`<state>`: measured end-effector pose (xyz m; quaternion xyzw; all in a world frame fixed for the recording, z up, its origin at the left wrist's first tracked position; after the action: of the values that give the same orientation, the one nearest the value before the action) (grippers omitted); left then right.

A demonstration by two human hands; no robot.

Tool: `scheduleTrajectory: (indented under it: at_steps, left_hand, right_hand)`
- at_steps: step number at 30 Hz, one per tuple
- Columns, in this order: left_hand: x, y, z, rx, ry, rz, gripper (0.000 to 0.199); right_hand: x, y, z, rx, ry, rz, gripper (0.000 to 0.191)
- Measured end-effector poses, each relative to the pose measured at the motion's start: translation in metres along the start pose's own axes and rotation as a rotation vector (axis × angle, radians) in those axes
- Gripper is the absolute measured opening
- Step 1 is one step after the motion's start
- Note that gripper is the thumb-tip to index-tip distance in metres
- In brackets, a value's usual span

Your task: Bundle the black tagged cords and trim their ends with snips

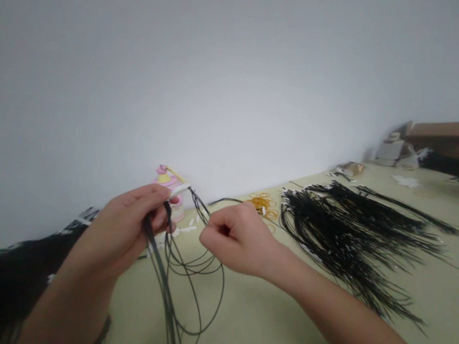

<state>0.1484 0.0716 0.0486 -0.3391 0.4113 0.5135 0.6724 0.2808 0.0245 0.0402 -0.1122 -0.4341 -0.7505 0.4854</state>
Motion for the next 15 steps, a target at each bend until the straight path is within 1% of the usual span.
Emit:
scheduleTrajectory:
  at_steps: [2,4,7,10,15]
  left_hand:
    - [-0.0001,0.0002,-0.0001,0.001,-0.009,0.014,0.025]
    - [0.0003,0.0009,-0.0004,0.001,-0.015,0.028,0.023]
    - [0.0014,0.0018,-0.0006,0.002,-0.018,0.044,0.022]
    - [0.0023,0.0019,-0.0001,0.004,-0.016,0.048,0.023]
    - [0.0020,0.0000,0.0003,0.008,-0.019,0.061,0.022]
  right_hand:
    - [-0.0074,-0.0034,0.0016,0.029,-0.064,0.045,0.026]
    - [-0.0092,-0.0042,0.0024,0.034,-0.083,0.074,0.026]
    - [-0.0052,-0.0060,0.0023,0.049,-0.056,0.101,0.026]
    - [-0.0024,-0.0070,0.0016,0.057,-0.031,0.083,0.026]
    - [-0.0088,-0.0071,0.0031,0.066,-0.069,0.077,0.028]
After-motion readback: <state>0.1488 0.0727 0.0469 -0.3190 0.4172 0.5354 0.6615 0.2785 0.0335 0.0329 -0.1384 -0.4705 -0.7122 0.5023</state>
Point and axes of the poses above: each hand's wrist, its own z-axis towards the middle knuckle, its own y-axis out of the back of the hand, x = y × z, the point moved 9 cm from there along z, towards the middle knuckle, and after that the axes turned 3 degrees about -y, right-handed, at the moved point
